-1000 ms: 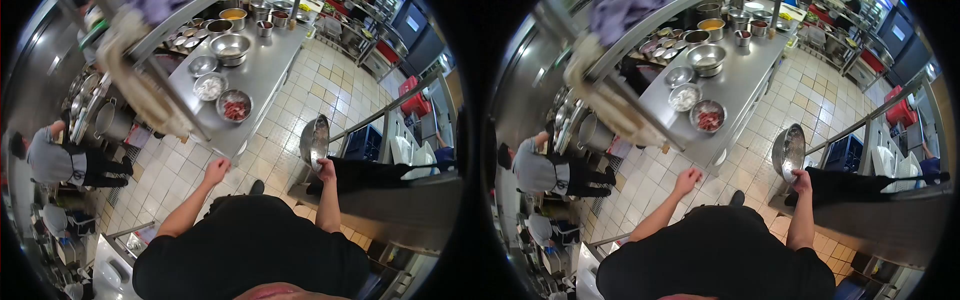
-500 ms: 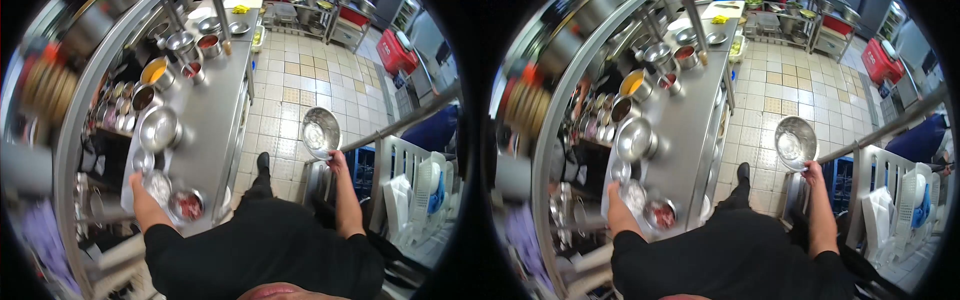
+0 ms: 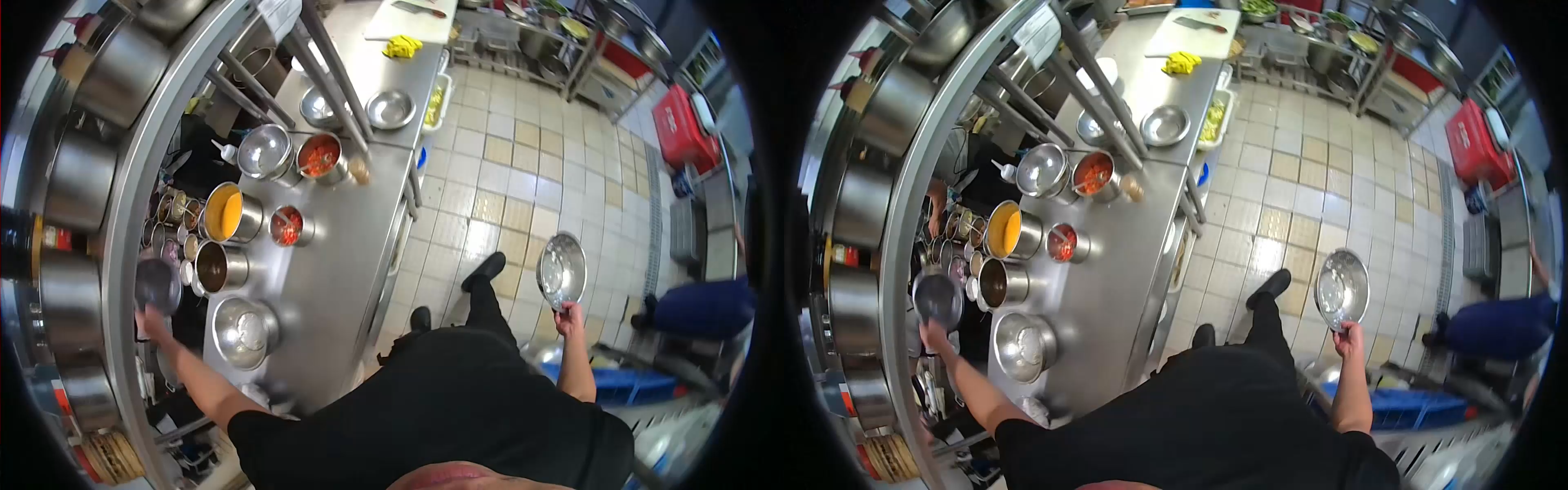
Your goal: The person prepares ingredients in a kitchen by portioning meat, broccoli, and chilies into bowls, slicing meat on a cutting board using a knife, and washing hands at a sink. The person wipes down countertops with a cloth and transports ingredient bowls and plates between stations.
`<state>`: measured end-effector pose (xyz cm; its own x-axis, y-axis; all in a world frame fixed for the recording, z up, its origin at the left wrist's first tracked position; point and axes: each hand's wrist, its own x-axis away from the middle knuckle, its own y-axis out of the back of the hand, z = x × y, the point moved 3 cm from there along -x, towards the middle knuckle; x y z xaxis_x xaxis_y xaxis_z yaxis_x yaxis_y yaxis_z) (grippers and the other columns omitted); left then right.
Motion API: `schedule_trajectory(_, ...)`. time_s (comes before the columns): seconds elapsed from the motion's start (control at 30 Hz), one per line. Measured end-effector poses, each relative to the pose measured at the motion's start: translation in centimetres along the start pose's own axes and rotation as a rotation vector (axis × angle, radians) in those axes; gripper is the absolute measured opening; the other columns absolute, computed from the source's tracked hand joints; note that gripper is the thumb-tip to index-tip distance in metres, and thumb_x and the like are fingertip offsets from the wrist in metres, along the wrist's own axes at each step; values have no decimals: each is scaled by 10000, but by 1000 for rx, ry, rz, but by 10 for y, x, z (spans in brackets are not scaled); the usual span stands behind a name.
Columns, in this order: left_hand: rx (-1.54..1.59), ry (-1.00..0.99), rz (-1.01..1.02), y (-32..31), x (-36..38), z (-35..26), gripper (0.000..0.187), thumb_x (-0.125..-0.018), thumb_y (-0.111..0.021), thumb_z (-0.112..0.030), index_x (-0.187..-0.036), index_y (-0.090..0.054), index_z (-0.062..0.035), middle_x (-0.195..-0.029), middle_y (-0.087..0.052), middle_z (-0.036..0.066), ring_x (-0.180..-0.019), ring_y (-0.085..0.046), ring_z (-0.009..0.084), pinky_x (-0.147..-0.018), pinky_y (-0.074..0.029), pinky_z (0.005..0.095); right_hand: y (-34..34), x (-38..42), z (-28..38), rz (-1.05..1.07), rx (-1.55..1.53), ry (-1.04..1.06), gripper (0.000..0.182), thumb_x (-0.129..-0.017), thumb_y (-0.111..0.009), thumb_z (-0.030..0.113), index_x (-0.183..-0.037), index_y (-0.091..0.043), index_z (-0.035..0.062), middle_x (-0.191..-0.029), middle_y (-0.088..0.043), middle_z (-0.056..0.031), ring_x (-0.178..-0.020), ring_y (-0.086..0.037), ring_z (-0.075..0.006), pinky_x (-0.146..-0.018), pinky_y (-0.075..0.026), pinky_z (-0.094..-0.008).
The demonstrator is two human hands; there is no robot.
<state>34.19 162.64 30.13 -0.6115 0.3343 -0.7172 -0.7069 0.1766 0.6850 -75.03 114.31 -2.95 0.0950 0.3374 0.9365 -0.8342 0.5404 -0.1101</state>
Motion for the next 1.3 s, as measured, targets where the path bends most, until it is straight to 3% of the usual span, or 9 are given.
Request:
schedule_trajectory(0.07,901,681,453,39,-21,-233,199,-813,-591,-198,-843,-634,-6,-710,-617,116,-575,-608,200,-474,-472,317,-32,-43,61,-7,77,12,193,-742,-499,71,-932,-522,44,-766,-601,-57,-599,-588,-196,-404,-478,-247)
schedule_trajectory(0.13,988,362,577,-7,-30,-354,104,-796,-612,-164,-754,-610,-69,-703,-584,60,-555,-571,173,-457,-440,296,-61,-102,130,35,133,53,246,-744,-495,69,-987,-523,44,-806,-609,-68,-636,-596,-202,-421,-476,-248)
schedule_trajectory(0.23,1103,913,807,-67,-26,-521,125,-793,-636,-185,-834,-614,-68,-684,-584,81,-502,-555,165,-373,-380,258,-145,-148,235,24,178,116,262,-757,-503,79,-1016,-529,56,-844,-614,-84,-674,-601,-213,-438,-466,-264)
schedule_trajectory(0.37,1045,987,1256,-95,1,-673,239,-837,-622,-269,-875,-614,-34,-655,-631,104,-428,-554,175,-396,-477,262,-275,-202,394,228,227,194,276,-766,-480,78,-1036,-531,47,-875,-625,-97,-714,-629,-244,-459,-504,-263)
schedule_trajectory(0.63,1149,830,353,-161,44,-589,194,-871,-521,-259,-875,-660,-124,-776,-616,37,-638,-597,171,-489,-465,377,-565,-215,739,467,135,498,225,-759,-549,53,-974,-495,14,-837,-580,-105,-708,-620,-236,-504,-564,-279)
schedule_trajectory(0.73,-799,200,88,-98,28,-584,240,-871,-516,-325,-889,-672,-143,-802,-653,42,-651,-629,202,-484,-466,406,-666,-194,865,402,133,664,294,-781,-528,49,-1067,-473,18,-925,-582,-128,-769,-630,-246,-547,-575,-307)
schedule_trajectory(0.77,-539,605,218,-62,31,-624,255,-860,-524,-345,-859,-677,-141,-786,-663,60,-677,-655,226,-494,-491,416,-693,-222,930,585,222,648,277,-794,-532,58,-1057,-465,6,-959,-576,-157,-787,-626,-275,-530,-575,-313)
schedule_trajectory(0.9,-748,564,279,-20,74,-657,253,-837,-581,-351,-724,-685,-149,-779,-687,78,-685,-669,226,-535,-525,373,-799,-161,1052,482,178,723,172,-808,-522,32,-960,-527,-49,-911,-613,-182,-754,-644,-296,-582,-598,-289)
schedule_trajectory(1.3,444,544,508,16,154,-1220,277,-861,-574,-401,-882,-662,-139,-809,-683,63,-675,-643,222,-567,-512,371,-1085,-255,1281,641,51,667,272,-785,-518,2,-1055,-487,-23,-1072,-538,-215,-873,-621,-337,-633,-618,-387)
